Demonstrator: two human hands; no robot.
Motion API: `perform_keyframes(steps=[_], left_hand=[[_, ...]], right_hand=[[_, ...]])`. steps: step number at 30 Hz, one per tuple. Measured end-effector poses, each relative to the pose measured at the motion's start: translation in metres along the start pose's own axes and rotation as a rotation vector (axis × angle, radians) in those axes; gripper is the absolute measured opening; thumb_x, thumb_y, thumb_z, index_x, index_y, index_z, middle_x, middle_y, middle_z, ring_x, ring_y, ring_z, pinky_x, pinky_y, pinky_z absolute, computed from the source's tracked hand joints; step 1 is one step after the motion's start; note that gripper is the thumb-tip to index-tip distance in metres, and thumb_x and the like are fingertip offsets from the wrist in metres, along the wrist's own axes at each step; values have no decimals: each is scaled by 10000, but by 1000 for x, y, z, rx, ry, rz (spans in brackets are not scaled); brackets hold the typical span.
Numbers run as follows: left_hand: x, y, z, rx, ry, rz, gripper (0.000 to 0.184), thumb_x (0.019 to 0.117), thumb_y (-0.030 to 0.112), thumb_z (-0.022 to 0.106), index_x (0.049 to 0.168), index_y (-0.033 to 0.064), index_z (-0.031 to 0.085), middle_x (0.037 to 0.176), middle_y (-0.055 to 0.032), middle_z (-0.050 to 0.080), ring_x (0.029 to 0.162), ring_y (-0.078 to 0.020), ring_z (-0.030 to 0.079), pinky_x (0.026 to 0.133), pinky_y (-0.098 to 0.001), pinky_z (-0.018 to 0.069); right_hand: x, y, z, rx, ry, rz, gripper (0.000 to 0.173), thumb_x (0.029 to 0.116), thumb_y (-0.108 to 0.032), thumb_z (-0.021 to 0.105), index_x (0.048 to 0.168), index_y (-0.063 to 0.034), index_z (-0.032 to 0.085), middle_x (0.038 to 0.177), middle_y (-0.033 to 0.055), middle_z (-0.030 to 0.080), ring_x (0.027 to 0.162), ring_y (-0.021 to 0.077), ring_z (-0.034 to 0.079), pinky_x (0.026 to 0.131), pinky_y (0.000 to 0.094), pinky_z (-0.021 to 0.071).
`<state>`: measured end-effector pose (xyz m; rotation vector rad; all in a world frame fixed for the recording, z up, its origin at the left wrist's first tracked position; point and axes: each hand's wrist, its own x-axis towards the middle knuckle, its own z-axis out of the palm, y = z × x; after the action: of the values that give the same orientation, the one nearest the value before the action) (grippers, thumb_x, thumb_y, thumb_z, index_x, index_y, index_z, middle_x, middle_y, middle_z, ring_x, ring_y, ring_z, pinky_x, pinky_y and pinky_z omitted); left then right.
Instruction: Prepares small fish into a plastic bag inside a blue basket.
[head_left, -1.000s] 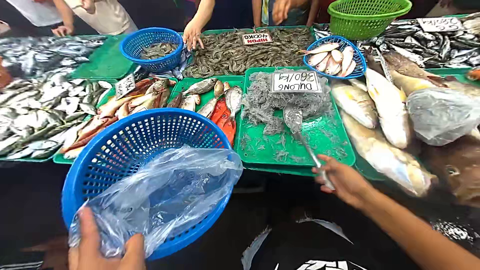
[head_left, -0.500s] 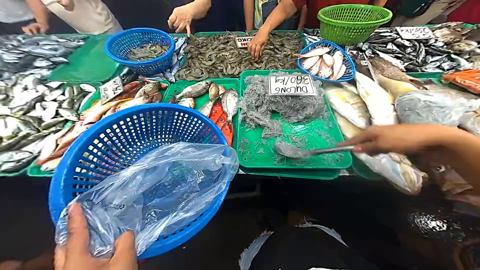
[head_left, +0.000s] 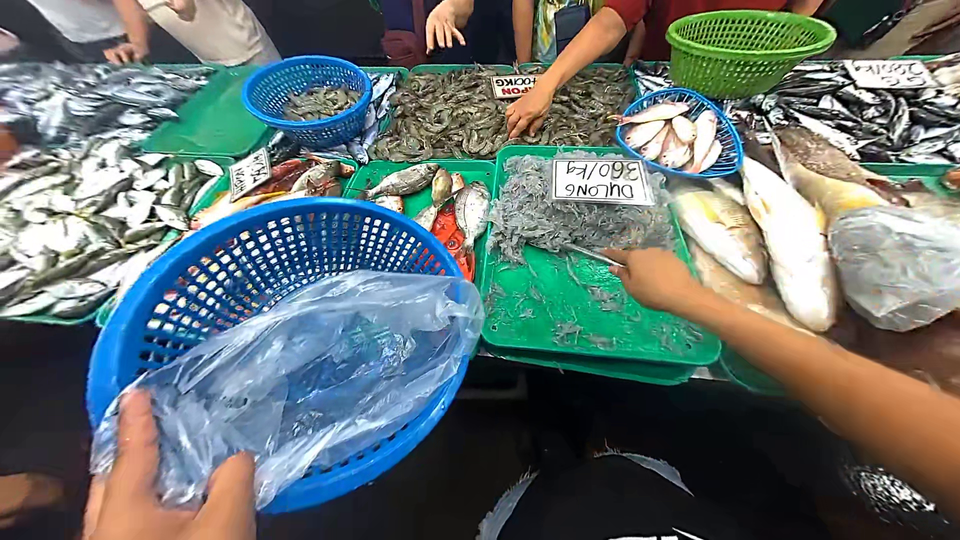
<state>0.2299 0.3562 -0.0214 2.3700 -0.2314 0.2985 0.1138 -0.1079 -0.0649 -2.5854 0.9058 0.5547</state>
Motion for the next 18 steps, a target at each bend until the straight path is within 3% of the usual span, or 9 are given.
perform_keyframes(steps=[3,5,9,12,16,18], left_hand=[[27,19,13,61,-13,40,783,818,148,585,1564,23,379,1476,-315,470,1348,-435,485,1079,-598,403],[48,41,20,101,-50,68,786,840,171,574,1592,106,356,1489,-291,463,1350,-460,475,1042,-674,389],[84,108,20,281,-169,213,694,899,36,622,1558,50,404,1366,-412,489,1250,-616,482,956,-797,365],[98,154,27,407,-290,266,646,933,66,647,1541,39,431,1328,-426,501,1171,-636,517,890,-804,391],[105,208,48,531,-528,298,606,951,116,668,1512,19,458,1273,-387,563,1197,-578,540,941,-743,418],[105,227,59,564,-611,296,694,937,139,705,1550,28,399,1225,-370,600,1165,-560,569,928,-725,432]], right_hand=[[-20,10,14,56,44,-21,451,1103,-277,413,1544,-212,482,1228,266,676,1155,486,626,960,670,450],[-37,23,16,121,58,-52,443,1100,-274,437,1537,-222,495,1209,258,687,1130,479,637,957,673,449],[-74,44,1,161,122,-52,424,1092,-267,478,1512,-242,530,1147,249,708,1065,478,655,915,676,456],[-98,62,-14,124,229,-67,412,1082,-250,500,1488,-224,562,1082,266,717,997,502,664,861,703,461],[-129,78,-40,69,372,-77,383,1068,-237,541,1444,-219,612,1010,274,722,917,523,666,785,730,457],[-141,89,-52,41,446,-116,377,1057,-255,548,1424,-250,632,973,257,725,875,508,668,741,732,458]])
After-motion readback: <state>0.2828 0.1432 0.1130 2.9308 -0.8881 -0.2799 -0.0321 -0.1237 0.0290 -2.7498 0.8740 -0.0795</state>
